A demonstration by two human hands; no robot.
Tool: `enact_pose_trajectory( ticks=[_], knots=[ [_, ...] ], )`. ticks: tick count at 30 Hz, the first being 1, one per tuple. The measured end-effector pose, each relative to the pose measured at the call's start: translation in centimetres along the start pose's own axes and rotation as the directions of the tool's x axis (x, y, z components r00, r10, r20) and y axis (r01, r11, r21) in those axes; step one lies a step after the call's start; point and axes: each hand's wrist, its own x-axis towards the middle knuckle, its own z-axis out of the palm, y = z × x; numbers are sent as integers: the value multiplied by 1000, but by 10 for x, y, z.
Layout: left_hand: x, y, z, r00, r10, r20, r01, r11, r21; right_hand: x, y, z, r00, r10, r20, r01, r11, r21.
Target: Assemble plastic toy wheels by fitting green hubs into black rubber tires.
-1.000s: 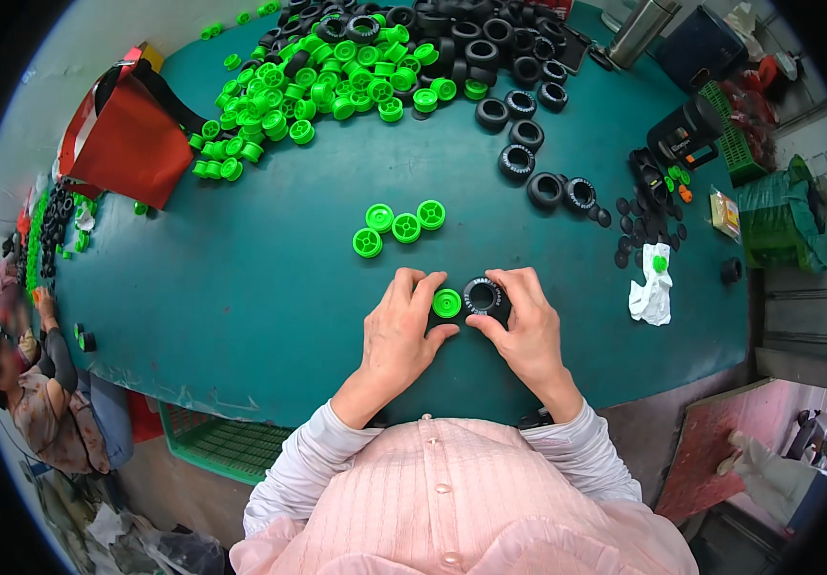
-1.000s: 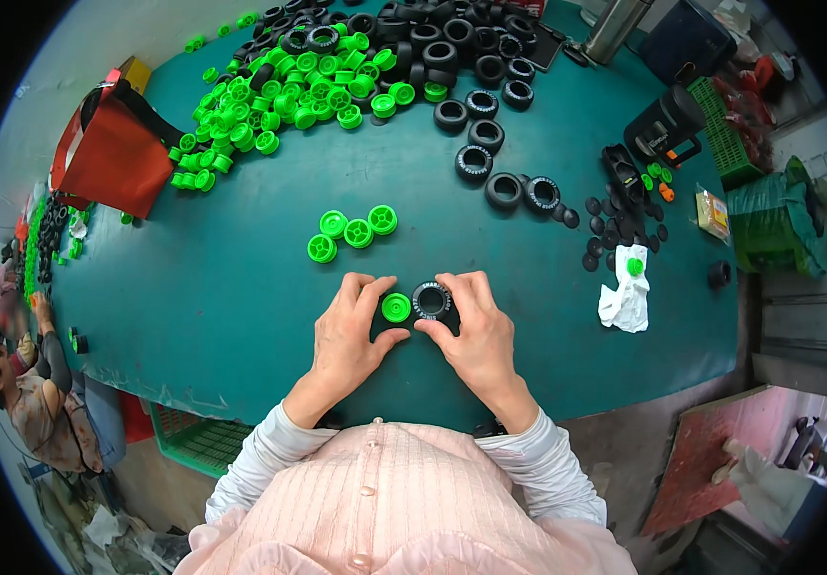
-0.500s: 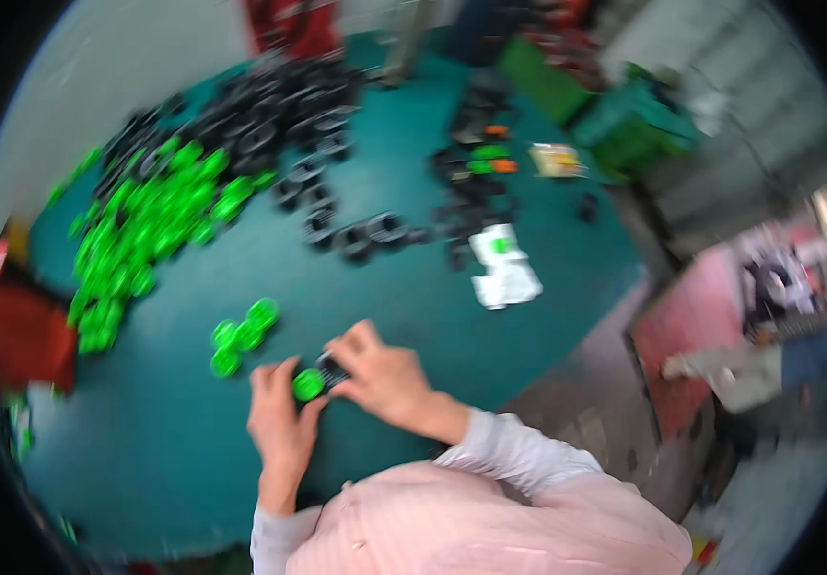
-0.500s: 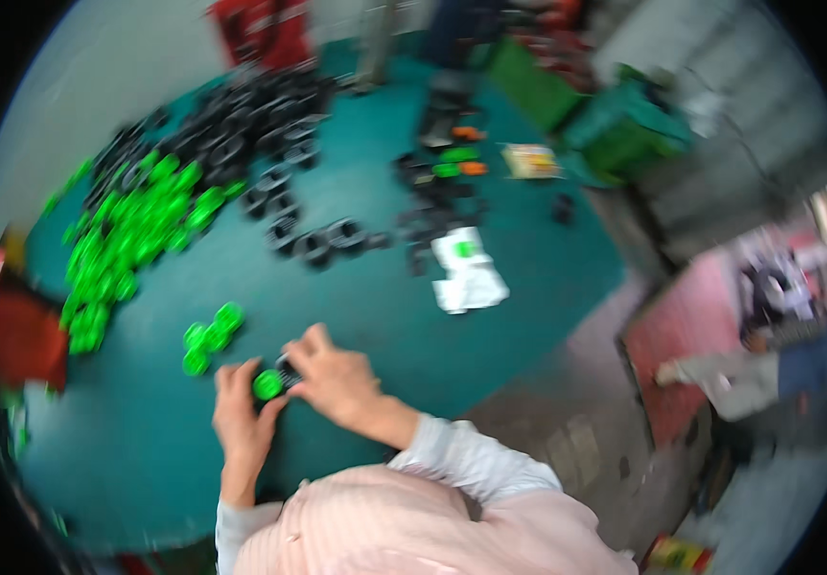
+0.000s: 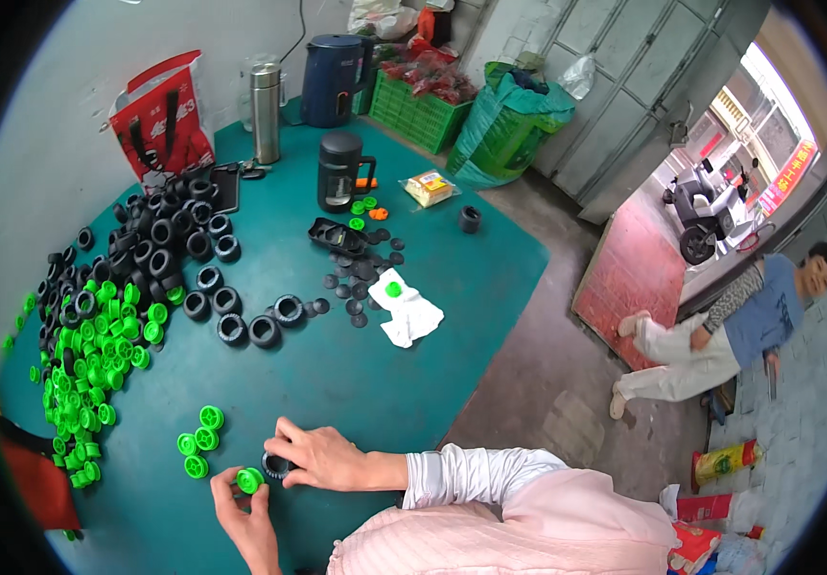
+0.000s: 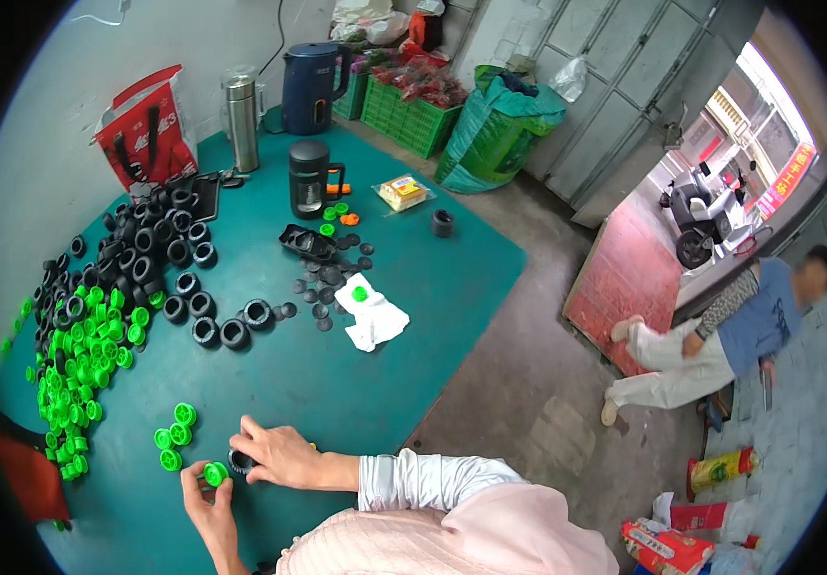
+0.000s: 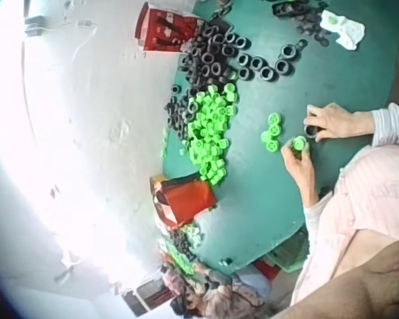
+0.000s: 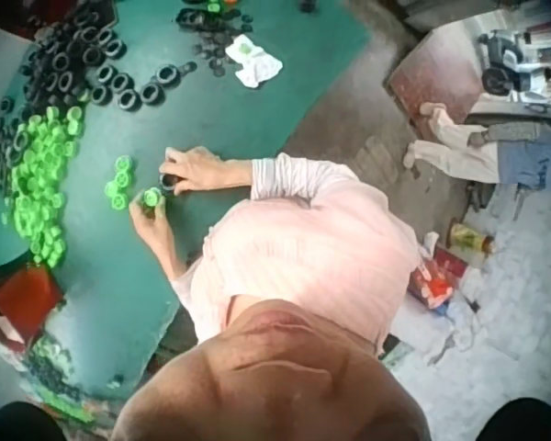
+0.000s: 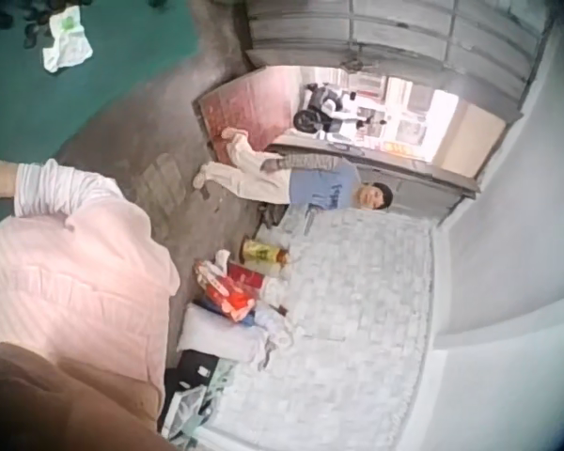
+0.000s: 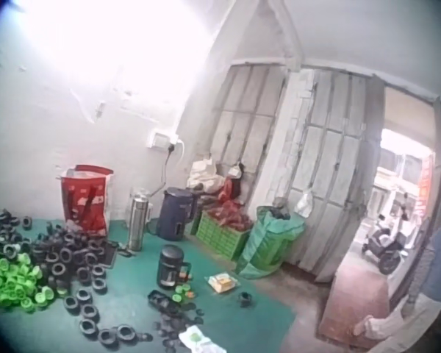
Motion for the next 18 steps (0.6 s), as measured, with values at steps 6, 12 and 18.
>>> enact_pose_trajectory(
  ticks=[6,12,18],
  knots=[
    [-18,12,-45,955,-284,-81,203,832,-516,30,-34,-10,987,38,157,-18,992,-127],
    [-28,-9,-48,964,-220,-149,53,709,-703,65,-38,-14,996,44,80,-63,965,253],
    [-36,6,-38,944,-136,-301,10,924,-383,77,-55,16,908,-12,418,-259,769,585]
  ],
)
